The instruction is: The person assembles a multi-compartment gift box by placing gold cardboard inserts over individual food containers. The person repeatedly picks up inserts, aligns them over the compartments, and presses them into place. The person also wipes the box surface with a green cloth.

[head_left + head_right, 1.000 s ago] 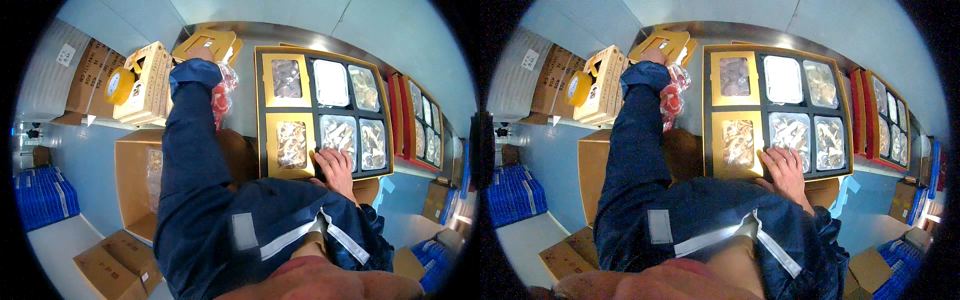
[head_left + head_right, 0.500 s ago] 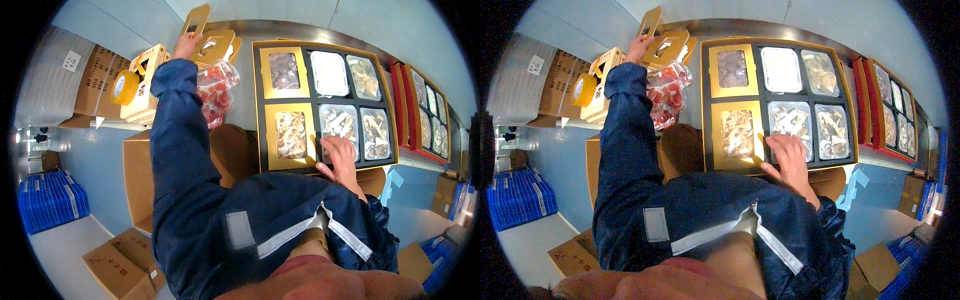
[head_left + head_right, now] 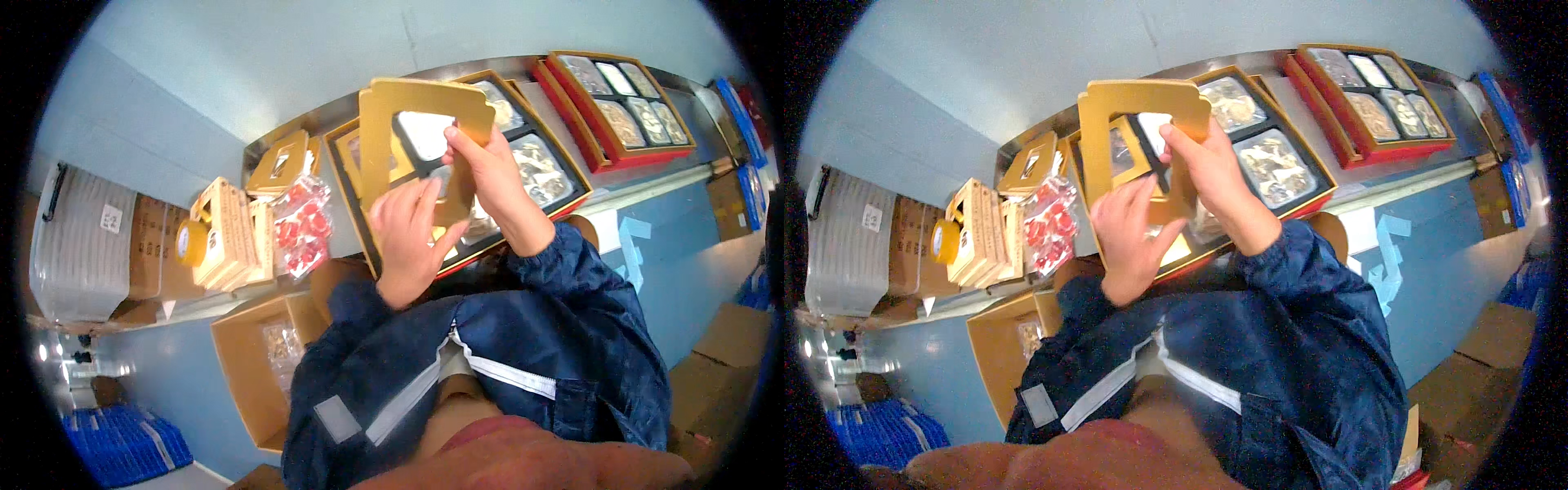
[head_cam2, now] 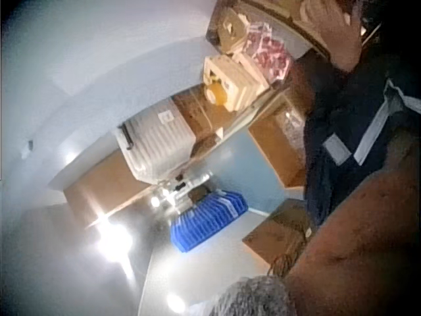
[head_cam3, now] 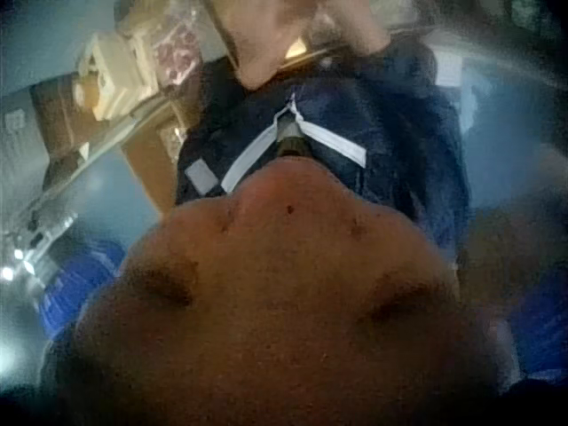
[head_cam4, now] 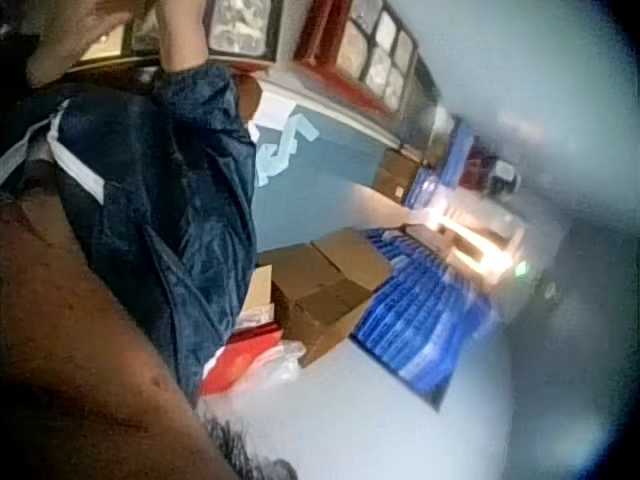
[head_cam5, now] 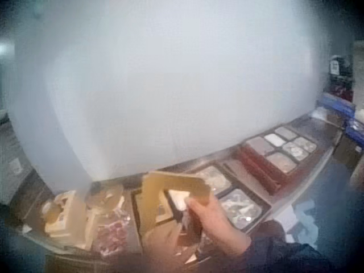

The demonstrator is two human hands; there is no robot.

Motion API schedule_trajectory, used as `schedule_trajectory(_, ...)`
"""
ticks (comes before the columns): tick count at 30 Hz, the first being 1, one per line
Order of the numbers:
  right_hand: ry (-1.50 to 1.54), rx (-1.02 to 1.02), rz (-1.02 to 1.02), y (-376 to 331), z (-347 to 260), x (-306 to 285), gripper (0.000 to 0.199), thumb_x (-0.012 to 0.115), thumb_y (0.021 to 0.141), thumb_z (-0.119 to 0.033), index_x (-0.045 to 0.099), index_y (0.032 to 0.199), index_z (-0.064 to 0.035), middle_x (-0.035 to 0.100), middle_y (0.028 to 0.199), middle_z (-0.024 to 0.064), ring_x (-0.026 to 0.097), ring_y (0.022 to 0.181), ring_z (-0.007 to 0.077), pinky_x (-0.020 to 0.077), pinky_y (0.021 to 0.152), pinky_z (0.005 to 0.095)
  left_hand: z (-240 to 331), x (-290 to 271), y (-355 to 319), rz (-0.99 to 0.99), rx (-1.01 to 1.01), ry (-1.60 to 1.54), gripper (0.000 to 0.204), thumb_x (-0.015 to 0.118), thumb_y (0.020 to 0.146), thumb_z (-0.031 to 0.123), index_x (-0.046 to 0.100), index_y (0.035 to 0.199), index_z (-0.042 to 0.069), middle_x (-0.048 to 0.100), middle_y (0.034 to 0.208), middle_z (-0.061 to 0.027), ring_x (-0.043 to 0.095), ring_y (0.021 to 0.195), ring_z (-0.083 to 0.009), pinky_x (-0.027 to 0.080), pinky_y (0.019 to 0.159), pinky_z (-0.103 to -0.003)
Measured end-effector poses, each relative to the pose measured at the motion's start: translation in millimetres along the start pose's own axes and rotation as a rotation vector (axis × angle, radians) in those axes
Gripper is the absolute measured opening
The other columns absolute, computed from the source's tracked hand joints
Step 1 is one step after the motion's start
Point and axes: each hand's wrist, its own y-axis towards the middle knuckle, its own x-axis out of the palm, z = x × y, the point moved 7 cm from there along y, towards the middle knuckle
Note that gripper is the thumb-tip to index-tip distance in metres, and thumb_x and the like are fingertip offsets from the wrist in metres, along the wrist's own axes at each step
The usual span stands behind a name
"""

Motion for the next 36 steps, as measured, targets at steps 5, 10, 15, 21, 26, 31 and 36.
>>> schedule_trajectory(5,-0.168,0.068,-0.065,-57,-40,-24,0.027,0.074,0.091,-0.013,0.058,0.111,-0.005,0.061,0.09,0.0012,0.061,0.075,0.0111,0.0506,0.071,0.0258,-28,-27,9,0.268,-0.363,-0.927,0.089,0.08,0.08,0.014,0.028,0.151,0.0,0.034,0.154,-0.0194,0.042,0.137,-0.0301,0.031,0.117,-0.044)
schedule_trajectory(10,-0.513,-0.111,-0.005,-74,-24,-66,0.064,0.081,0.083,-0.012,0.044,0.135,-0.0032,0.06,0.115,0.0089,0.064,0.09,0.016,0.0531,0.079,0.0298,6,7,-3,-0.387,-0.735,-1.335,0.031,0.062,0.1,0.024,0.057,0.119,0.0,0.066,0.097,-0.0115,0.068,0.075,-0.018,0.056,0.072,-0.03)
schedule_trajectory(15,-1.352,-0.883,-0.197,-100,-92,-15,0.091,0.087,0.069,-0.018,0.045,0.148,-0.0099,0.048,0.144,0.0154,0.047,0.131,0.0391,0.0341,0.113,0.0501,14,42,-40,-0.518,-0.907,-1.318,0.032,0.058,0.103,0.031,0.06,0.112,0.0,0.065,0.086,-0.0097,0.067,0.069,-0.017,0.056,0.064,-0.027)
schedule_trajectory(21,-1.409,-0.585,-0.483,-104,-55,-10,0.066,0.08,0.071,-0.006,0.058,0.133,-0.0104,0.07,0.104,0.013,0.069,0.091,0.0326,0.0556,0.077,0.0396,28,21,-46,-0.453,-0.857,-1.327,0.039,0.056,0.104,0.035,0.056,0.117,-0.001,0.066,0.091,-0.0099,0.067,0.079,-0.0158,0.056,0.071,-0.027)
schedule_trajectory(26,-1.379,-0.621,-0.515,-101,-64,15,0.065,0.08,0.073,-0.008,0.057,0.135,-0.0089,0.069,0.11,0.0135,0.068,0.095,0.0327,0.0545,0.082,0.0407,29,11,-43,-0.375,-0.621,-1.018,0.034,0.045,0.109,0.031,0.052,0.121,0.0,0.064,0.086,-0.0092,0.065,0.072,-0.0164,0.056,0.071,-0.03)
schedule_trajectory(31,-1.279,-0.977,-0.471,-119,-77,26,0.059,0.079,0.073,-0.007,0.059,0.128,-0.0017,0.068,0.115,0.015,0.066,0.102,0.033,0.0524,0.092,0.042,13,13,-46,-0.243,-0.744,-1.158,0.033,0.048,0.108,0.029,0.055,0.113,-0.002,0.065,0.086,-0.0093,0.064,0.064,-0.0132,0.052,0.059,-0.027)
schedule_trajectory(36,-1.302,-0.943,-0.465,-117,-75,22,0.049,0.078,0.073,-0.007,0.063,0.12,0.0007,0.07,0.111,0.0166,0.069,0.099,0.0324,0.0557,0.088,0.0396,11,21,-47,-0.409,-0.704,-1.069,0.033,0.046,0.108,0.032,0.059,0.11,0.001,0.065,0.073,-0.007,0.063,0.063,-0.0132,0.05,0.06,-0.027)
